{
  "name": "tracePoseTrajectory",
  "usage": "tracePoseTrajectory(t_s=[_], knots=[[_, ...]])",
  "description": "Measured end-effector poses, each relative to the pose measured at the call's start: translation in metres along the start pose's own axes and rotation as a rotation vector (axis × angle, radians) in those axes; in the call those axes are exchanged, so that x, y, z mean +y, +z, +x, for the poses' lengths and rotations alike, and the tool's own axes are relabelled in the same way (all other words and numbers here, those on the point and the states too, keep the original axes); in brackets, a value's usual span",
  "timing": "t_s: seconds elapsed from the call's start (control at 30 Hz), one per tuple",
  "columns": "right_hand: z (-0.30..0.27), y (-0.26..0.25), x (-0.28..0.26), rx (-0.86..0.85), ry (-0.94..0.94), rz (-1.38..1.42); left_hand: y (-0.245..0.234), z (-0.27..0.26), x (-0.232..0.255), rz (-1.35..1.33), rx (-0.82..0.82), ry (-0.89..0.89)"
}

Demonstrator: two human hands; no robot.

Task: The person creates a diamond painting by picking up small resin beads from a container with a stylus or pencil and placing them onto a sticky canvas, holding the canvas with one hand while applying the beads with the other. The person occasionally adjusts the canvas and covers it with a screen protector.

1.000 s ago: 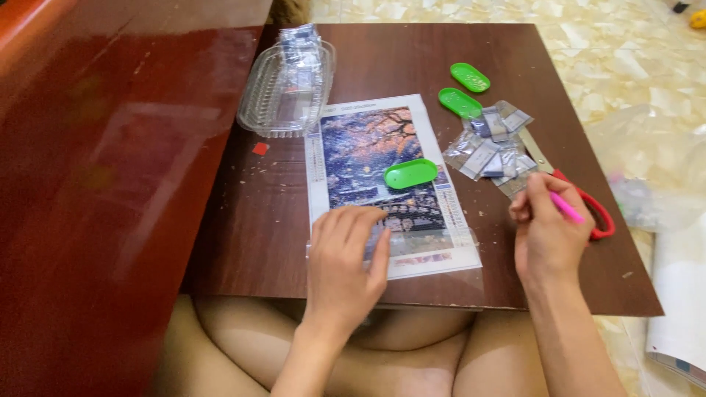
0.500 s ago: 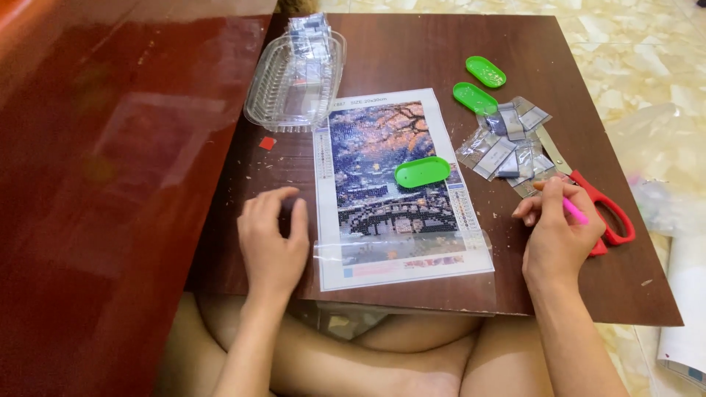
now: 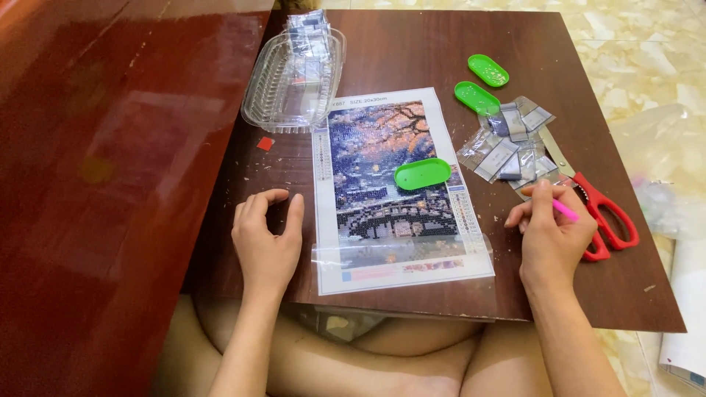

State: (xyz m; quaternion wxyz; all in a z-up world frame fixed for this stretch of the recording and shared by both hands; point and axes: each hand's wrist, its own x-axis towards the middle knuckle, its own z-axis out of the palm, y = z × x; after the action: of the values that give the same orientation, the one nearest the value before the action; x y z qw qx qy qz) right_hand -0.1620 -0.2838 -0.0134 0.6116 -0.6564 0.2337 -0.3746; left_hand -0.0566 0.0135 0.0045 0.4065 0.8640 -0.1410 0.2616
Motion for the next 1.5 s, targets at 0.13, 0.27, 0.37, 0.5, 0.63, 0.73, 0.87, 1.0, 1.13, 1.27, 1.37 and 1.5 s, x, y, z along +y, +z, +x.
tracePoseTrajectory(t_s=[0.13, 0.27, 0.37, 0.5, 0.63, 0.73, 0.87, 1.0, 1.13, 1.27, 1.37, 1.5], knots=[[0.0, 0.0, 0.002, -0.007, -0.016, 0.008, 0.0, -0.001, -0.002, 0.005, -0.001, -0.002], [0.001, 0.0, 0.003, -0.003, -0.024, 0.002, 0.0, -0.001, -0.002, -0.009, 0.01, 0.018], [0.001, 0.0, 0.002, -0.005, -0.019, 0.014, 0.0, -0.001, -0.001, -0.009, 0.006, 0.008], [0.001, 0.0, 0.002, -0.014, -0.004, 0.009, 0.0, -0.001, -0.003, 0.004, 0.008, 0.011], [0.0, -0.002, 0.003, -0.048, -0.053, -0.005, 0.0, 0.0, -0.002, 0.005, -0.005, 0.004], [-0.006, -0.006, -0.008, -0.052, -0.079, -0.058, 0.001, -0.001, -0.005, 0.004, -0.007, 0.008], [-0.017, -0.018, -0.022, -0.088, -0.247, -0.496, 0.003, -0.001, -0.006, 0.005, -0.007, 0.012], [-0.021, -0.037, -0.023, -0.131, -0.299, -0.664, 0.003, -0.002, -0.007, 0.023, -0.009, 0.009], [-0.025, -0.041, -0.022, -0.172, -0.283, -0.694, 0.004, -0.003, -0.009, 0.016, -0.007, 0.011], [-0.025, -0.04, -0.017, -0.178, -0.306, -0.728, 0.004, -0.002, -0.011, 0.021, -0.009, 0.01], [-0.023, -0.04, -0.014, -0.183, -0.291, -0.748, 0.005, -0.003, -0.011, 0.026, -0.007, 0.004], [-0.028, -0.039, -0.018, -0.122, -0.28, -0.682, 0.006, -0.004, -0.013, 0.024, 0.0, 0.019]])
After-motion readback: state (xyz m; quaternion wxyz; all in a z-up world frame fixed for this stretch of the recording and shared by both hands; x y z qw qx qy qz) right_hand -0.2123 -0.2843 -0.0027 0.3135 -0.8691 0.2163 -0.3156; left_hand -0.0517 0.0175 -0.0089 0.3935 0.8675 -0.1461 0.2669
